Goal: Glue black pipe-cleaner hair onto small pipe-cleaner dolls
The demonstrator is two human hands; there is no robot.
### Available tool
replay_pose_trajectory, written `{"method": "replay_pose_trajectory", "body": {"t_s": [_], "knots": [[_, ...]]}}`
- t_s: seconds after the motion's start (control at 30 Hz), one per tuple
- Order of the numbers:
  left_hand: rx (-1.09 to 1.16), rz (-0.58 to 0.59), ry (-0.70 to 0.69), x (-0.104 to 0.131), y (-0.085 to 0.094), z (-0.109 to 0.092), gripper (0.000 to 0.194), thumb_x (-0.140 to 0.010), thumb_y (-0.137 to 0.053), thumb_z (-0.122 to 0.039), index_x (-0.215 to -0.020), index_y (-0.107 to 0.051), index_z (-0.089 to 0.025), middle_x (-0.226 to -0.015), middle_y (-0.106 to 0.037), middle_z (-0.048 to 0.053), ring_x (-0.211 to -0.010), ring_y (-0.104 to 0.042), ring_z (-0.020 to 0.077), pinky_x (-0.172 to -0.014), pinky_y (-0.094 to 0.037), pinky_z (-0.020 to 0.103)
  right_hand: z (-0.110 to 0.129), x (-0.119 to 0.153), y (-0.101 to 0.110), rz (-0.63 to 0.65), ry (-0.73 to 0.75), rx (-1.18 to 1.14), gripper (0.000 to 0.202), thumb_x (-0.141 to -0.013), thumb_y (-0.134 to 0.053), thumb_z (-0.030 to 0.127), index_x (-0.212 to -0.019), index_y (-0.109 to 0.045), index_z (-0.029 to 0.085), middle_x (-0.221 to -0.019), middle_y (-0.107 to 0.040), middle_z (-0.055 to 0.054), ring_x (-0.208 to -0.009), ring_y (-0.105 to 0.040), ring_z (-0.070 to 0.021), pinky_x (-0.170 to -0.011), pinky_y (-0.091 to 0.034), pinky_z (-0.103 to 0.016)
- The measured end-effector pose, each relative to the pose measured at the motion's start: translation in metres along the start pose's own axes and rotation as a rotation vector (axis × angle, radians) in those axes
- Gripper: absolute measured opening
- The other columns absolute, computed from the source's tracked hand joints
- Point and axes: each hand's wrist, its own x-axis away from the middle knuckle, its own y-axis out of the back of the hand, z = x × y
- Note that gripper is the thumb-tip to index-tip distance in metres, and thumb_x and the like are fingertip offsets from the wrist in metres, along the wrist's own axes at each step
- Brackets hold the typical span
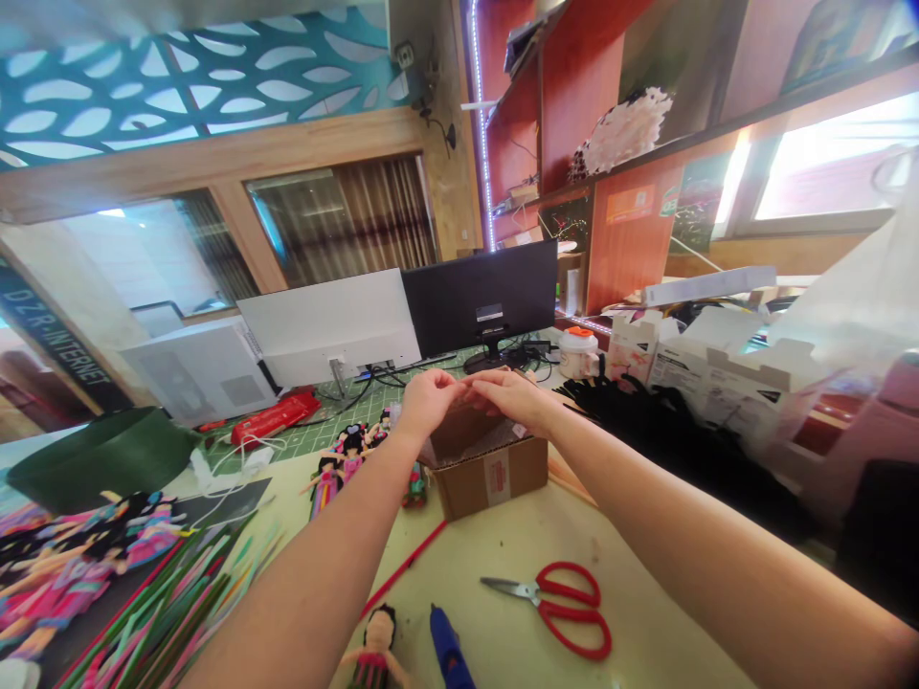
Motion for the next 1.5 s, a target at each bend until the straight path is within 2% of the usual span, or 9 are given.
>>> {"method": "replay_pose_trajectory", "body": {"t_s": [0.17, 0.33, 0.57, 0.7, 0.93, 1.13, 1.33, 1.43, 1.5], "knots": [[0.257, 0.095, 0.155, -0.004, 0.004, 0.007, 0.011, -0.077, -0.063, -0.024, -0.073, -0.061, -0.014, -0.061, -0.064, 0.001, -0.054, -0.057, 0.0093, -0.059, -0.044, 0.022, 0.000, 0.008, 0.008, 0.026, 0.192, 0.166, 0.038, -0.081, -0.056, 0.013, -0.113, -0.070, 0.029, -0.112, -0.070, -0.001, -0.107, -0.059, -0.0191, -0.097, -0.044, -0.031], [0.437, 0.187, 0.294, -0.006, 0.003, 0.006, 0.014, -0.081, -0.062, -0.025, -0.080, -0.066, -0.012, -0.061, -0.065, 0.002, -0.050, -0.057, 0.0085, -0.056, -0.044, 0.022, -0.001, 0.008, 0.010, 0.063, 0.305, 0.260, 0.047, -0.078, -0.054, 0.006, -0.117, -0.068, 0.029, -0.121, -0.066, -0.002, -0.119, -0.053, -0.0205, -0.108, -0.034, -0.036], [0.668, 0.256, 0.342, -0.001, 0.006, -0.003, 0.009, -0.078, -0.069, -0.019, -0.078, -0.065, -0.011, -0.058, -0.058, -0.002, -0.047, -0.049, 0.0028, -0.052, -0.039, 0.016, 0.008, 0.010, 0.007, 0.101, 0.311, 0.214, 0.042, -0.082, -0.050, 0.006, -0.110, -0.071, 0.028, -0.117, -0.067, 0.000, -0.115, -0.056, -0.0173, -0.106, -0.037, -0.031], [0.723, 0.305, 0.327, 0.001, 0.011, -0.007, 0.008, -0.081, -0.063, -0.016, -0.087, -0.068, -0.012, -0.067, -0.062, 0.001, -0.055, -0.055, 0.0043, -0.061, -0.046, 0.018, 0.014, 0.013, 0.008, 0.097, 0.178, 0.094, 0.034, -0.086, -0.049, 0.015, -0.109, -0.070, 0.026, -0.109, -0.071, 0.000, -0.102, -0.063, -0.0169, -0.084, -0.052, -0.027], [0.547, 0.228, 0.287, 0.003, 0.001, -0.002, 0.012, -0.078, -0.062, -0.018, -0.087, -0.068, -0.013, -0.045, -0.044, -0.008, -0.038, -0.035, 0.0038, -0.042, -0.028, 0.017, 0.011, 0.009, 0.006, -0.042, 0.005, -0.159, 0.028, -0.090, -0.043, 0.019, -0.111, -0.062, 0.019, -0.108, -0.070, -0.008, -0.091, -0.067, -0.0141, -0.073, -0.054, -0.023], [0.336, 0.173, 0.189, 0.008, -0.011, -0.004, 0.015, -0.072, -0.069, -0.027, -0.076, -0.066, -0.013, -0.061, -0.062, -0.001, -0.052, -0.051, 0.0074, -0.054, -0.039, 0.020, 0.019, 0.009, 0.002, -0.086, -0.043, -0.261, 0.025, -0.093, -0.044, 0.024, -0.112, -0.058, 0.018, -0.112, -0.068, -0.010, -0.084, -0.069, -0.0141, -0.073, -0.056, -0.025], [0.050, 0.087, 0.134, -0.001, -0.011, 0.001, 0.022, -0.078, -0.060, -0.028, -0.059, -0.055, -0.018, -0.053, -0.055, -0.003, -0.057, -0.051, 0.0121, -0.057, -0.038, 0.024, 0.010, 0.001, 0.012, -0.214, -0.119, -0.153, 0.012, -0.088, -0.054, 0.026, -0.087, -0.061, 0.017, -0.088, -0.070, -0.008, -0.063, -0.064, -0.0107, -0.052, -0.050, -0.018], [-0.047, 0.147, 0.121, -0.004, -0.009, 0.000, 0.031, -0.076, -0.061, -0.031, -0.049, -0.051, -0.019, -0.050, -0.053, -0.002, -0.061, -0.053, 0.0143, -0.059, -0.038, 0.025, 0.004, -0.002, 0.014, -0.212, -0.113, -0.057, 0.014, -0.084, -0.058, 0.025, -0.073, -0.060, 0.017, -0.072, -0.069, -0.005, -0.057, -0.061, -0.0100, -0.050, -0.047, -0.018], [-0.072, 0.222, 0.140, -0.004, -0.008, -0.002, 0.027, -0.070, -0.067, -0.027, -0.047, -0.053, -0.018, -0.049, -0.054, -0.002, -0.059, -0.053, 0.0145, -0.058, -0.038, 0.025, 0.004, -0.003, 0.014, -0.195, -0.091, 0.020, 0.004, -0.079, -0.061, 0.019, -0.077, -0.064, 0.017, -0.072, -0.070, -0.004, -0.060, -0.062, -0.0114, -0.051, -0.047, -0.018]]}}
